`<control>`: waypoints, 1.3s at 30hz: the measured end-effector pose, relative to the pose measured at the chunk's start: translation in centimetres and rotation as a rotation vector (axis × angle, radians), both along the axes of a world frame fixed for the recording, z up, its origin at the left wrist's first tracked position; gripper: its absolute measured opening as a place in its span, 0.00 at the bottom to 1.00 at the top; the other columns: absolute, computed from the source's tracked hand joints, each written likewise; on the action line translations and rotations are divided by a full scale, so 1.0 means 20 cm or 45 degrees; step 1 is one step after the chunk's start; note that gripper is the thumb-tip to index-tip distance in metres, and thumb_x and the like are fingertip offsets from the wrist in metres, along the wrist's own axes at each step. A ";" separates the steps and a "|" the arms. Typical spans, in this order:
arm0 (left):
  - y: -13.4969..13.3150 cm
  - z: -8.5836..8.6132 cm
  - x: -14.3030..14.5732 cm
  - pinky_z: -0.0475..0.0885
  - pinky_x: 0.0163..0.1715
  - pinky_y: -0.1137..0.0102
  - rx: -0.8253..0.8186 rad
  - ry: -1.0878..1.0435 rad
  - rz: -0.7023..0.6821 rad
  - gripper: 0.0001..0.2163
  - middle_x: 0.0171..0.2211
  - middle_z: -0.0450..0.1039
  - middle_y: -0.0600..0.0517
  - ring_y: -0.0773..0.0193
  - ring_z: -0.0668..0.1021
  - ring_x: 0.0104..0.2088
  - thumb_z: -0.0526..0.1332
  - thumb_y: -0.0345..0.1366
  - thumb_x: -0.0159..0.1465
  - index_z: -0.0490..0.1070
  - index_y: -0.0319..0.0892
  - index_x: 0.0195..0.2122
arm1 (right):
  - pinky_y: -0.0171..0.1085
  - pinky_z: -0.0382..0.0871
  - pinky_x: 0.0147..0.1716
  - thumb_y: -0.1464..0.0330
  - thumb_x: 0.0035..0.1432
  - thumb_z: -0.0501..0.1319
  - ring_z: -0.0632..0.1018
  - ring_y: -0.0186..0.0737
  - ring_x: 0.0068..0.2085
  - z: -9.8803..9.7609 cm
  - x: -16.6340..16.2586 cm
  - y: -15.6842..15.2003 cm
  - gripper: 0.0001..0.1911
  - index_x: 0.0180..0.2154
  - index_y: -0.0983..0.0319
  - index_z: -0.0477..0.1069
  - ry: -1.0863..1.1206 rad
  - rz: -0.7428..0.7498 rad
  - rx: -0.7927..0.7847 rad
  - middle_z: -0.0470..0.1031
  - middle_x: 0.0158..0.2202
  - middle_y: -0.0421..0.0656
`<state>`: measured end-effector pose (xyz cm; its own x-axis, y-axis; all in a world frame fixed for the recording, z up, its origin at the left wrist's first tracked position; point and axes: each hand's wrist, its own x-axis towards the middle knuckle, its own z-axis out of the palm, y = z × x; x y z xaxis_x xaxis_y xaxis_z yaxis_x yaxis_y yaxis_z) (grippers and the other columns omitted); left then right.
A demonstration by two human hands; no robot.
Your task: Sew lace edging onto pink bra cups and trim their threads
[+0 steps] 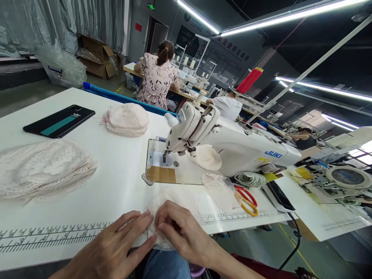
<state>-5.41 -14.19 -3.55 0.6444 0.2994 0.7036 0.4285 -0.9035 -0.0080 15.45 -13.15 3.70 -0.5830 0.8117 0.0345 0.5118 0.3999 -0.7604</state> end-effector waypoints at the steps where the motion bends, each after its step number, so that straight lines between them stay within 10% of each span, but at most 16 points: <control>1: 0.00 0.00 0.00 0.70 0.49 0.55 -0.003 0.010 0.001 0.18 0.49 0.72 0.35 0.47 0.70 0.54 0.47 0.20 0.64 0.71 0.35 0.50 | 0.31 0.62 0.35 0.75 0.61 0.50 0.69 0.33 0.35 0.00 0.01 0.01 0.05 0.34 0.61 0.60 0.017 0.054 0.007 0.67 0.34 0.40; 14: -0.01 0.04 -0.02 0.64 0.57 0.59 -0.043 0.163 -0.010 0.21 0.55 0.70 0.43 0.54 0.67 0.58 0.45 0.20 0.65 0.65 0.36 0.56 | 0.32 0.49 0.23 0.81 0.41 0.54 0.63 0.33 0.26 0.04 0.04 -0.01 0.19 0.37 0.60 0.59 -0.628 0.356 0.316 0.67 0.33 0.38; 31: 0.00 0.13 0.01 0.58 0.61 0.67 0.004 0.076 -0.071 0.23 0.47 0.77 0.46 0.62 0.73 0.53 0.45 0.16 0.58 0.72 0.34 0.48 | 0.29 0.47 0.19 0.80 0.32 0.53 0.59 0.30 0.21 0.13 0.04 -0.02 0.16 0.26 0.58 0.54 -0.629 0.349 0.058 0.59 0.22 0.34; 39: -0.02 0.02 0.02 0.56 0.62 0.63 -0.006 0.008 0.010 0.21 0.53 0.72 0.45 0.57 0.70 0.56 0.46 0.21 0.62 0.68 0.35 0.53 | 0.30 0.55 0.21 0.83 0.37 0.51 0.68 0.32 0.22 0.30 0.40 -0.26 0.14 0.24 0.59 0.58 -0.754 0.325 -0.170 0.65 0.20 0.35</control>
<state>-5.09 -14.60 -3.11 0.6465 0.3078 0.6980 0.4358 -0.9000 -0.0069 23.42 -18.28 9.70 -0.6475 0.6203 -0.4427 0.7603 0.4861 -0.4308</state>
